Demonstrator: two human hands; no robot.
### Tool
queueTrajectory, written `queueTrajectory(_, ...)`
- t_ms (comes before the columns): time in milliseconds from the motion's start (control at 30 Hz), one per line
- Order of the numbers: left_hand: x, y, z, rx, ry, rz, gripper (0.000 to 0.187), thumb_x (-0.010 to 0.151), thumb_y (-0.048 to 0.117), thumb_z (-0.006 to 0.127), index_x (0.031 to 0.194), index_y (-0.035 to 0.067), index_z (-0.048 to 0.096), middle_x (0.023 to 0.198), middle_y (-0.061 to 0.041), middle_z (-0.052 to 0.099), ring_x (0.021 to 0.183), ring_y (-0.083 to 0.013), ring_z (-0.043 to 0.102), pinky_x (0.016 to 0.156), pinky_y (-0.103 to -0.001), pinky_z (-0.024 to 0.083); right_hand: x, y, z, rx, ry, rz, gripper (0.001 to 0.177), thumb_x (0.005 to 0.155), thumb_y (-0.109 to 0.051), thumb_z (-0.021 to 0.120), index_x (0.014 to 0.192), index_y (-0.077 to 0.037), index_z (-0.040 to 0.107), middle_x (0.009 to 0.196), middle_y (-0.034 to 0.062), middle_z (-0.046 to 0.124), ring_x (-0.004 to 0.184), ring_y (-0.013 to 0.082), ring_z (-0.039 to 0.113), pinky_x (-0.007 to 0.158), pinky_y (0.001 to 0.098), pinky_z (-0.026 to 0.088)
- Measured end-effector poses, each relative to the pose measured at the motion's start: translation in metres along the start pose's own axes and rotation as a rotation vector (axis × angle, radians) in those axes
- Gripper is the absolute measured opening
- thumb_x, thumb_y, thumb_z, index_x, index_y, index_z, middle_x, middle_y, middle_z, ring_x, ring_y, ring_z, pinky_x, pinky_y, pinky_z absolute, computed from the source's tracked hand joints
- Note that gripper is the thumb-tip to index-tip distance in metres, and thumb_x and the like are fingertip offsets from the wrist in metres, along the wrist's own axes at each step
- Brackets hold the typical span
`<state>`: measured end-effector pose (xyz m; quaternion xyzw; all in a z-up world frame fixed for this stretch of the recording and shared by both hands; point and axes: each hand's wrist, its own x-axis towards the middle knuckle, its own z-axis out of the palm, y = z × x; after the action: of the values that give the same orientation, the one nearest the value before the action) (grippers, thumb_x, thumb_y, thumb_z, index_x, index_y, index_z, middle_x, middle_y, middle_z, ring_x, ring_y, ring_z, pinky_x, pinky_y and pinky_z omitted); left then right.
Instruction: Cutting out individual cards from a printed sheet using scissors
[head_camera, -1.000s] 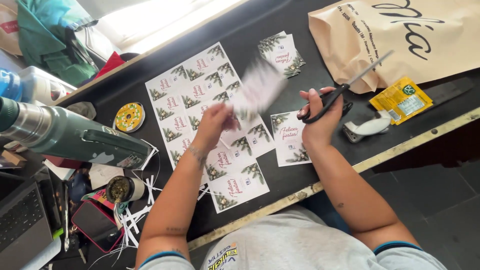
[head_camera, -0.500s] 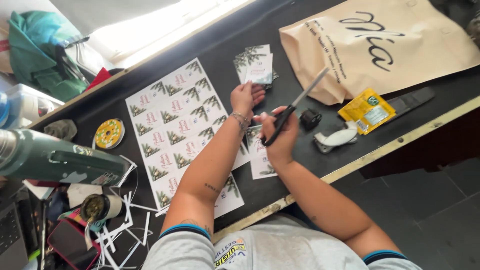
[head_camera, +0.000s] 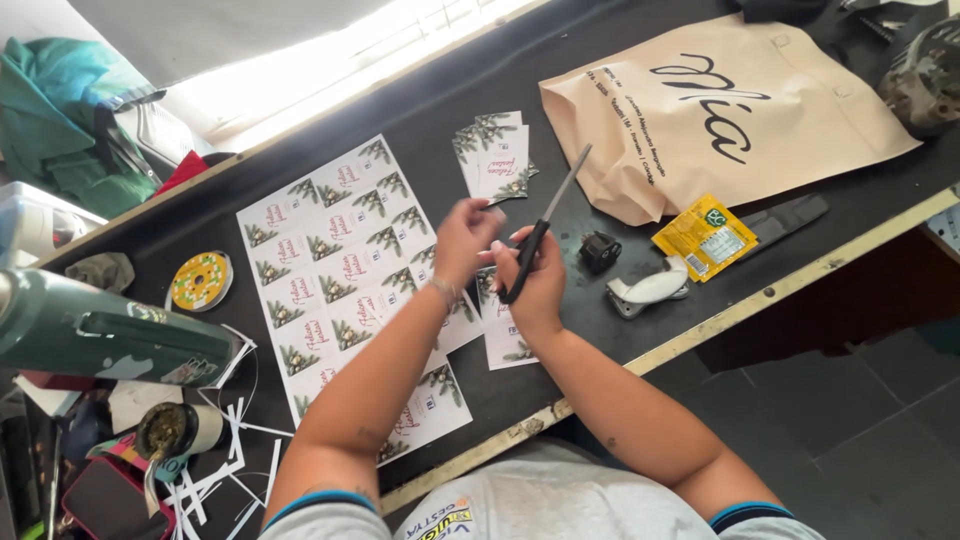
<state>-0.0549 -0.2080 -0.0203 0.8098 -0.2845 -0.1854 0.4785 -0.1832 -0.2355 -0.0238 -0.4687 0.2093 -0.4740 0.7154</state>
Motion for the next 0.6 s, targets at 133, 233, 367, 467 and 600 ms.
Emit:
queueTrajectory(133,-0.060,-0.001,-0.014,0.336,-0.118,0.436,0.094,0.079,0.017,0.081,0.160,0.011,0.034,0.136,-0.029,0.061,0.130,-0.0452,0.055,0.116,-0.054,0.037,0.008,-0.007,0.002,-0.012,0.015,-0.033,0.024,0.092,-0.004,0.076,0.106,-0.007,0.056,0.065,0.0161,0.072,0.041,0.0132,0.062,0.039,0.0202,0.048)
queueTrajectory(233,-0.082,-0.010,-0.029,0.413,-0.232,0.407,0.109,0.078,0.046,0.083,0.165,0.018,0.022,0.157,-0.023,0.043,0.146,-0.0433,0.039,0.122,-0.063,0.018,0.016,-0.003,-0.007,-0.030,0.059,-0.019,0.022,0.095,-0.008,0.073,0.105,-0.012,0.054,0.073,0.0182,0.073,0.042,0.0149,0.062,0.039,0.0214,0.046)
queueTrajectory(367,-0.087,-0.040,-0.045,0.349,-0.210,0.383,0.113,0.080,0.053,0.085,0.166,0.022,0.018,0.156,-0.022,0.046,0.148,-0.0416,0.038,0.124,-0.058,0.021,0.029,0.017,-0.020,-0.024,0.106,-0.079,0.022,0.098,-0.008,0.071,0.105,-0.012,0.051,0.073,0.0207,0.073,0.040,0.0181,0.060,0.036,0.0234,0.044)
queueTrajectory(467,-0.093,-0.041,-0.056,0.357,-0.192,0.417,0.124,0.072,0.061,0.090,0.166,0.024,0.017,0.154,-0.020,0.051,0.146,-0.0407,0.042,0.125,-0.055,0.022,0.044,0.026,-0.027,0.022,0.153,-0.057,0.020,0.099,-0.008,0.070,0.106,-0.012,0.051,0.071,0.0232,0.074,0.038,0.0203,0.060,0.034,0.0264,0.045)
queueTrajectory(600,-0.100,-0.022,-0.056,0.527,-0.358,0.361,0.137,0.065,0.057,0.099,0.163,0.025,0.008,0.167,-0.013,0.032,0.154,-0.0354,0.025,0.124,-0.049,0.015,0.035,-0.007,-0.008,-0.030,0.254,0.119,0.018,0.092,-0.012,0.068,0.094,-0.011,0.050,0.074,0.0162,0.072,0.044,0.0150,0.050,0.041,0.0294,0.046)
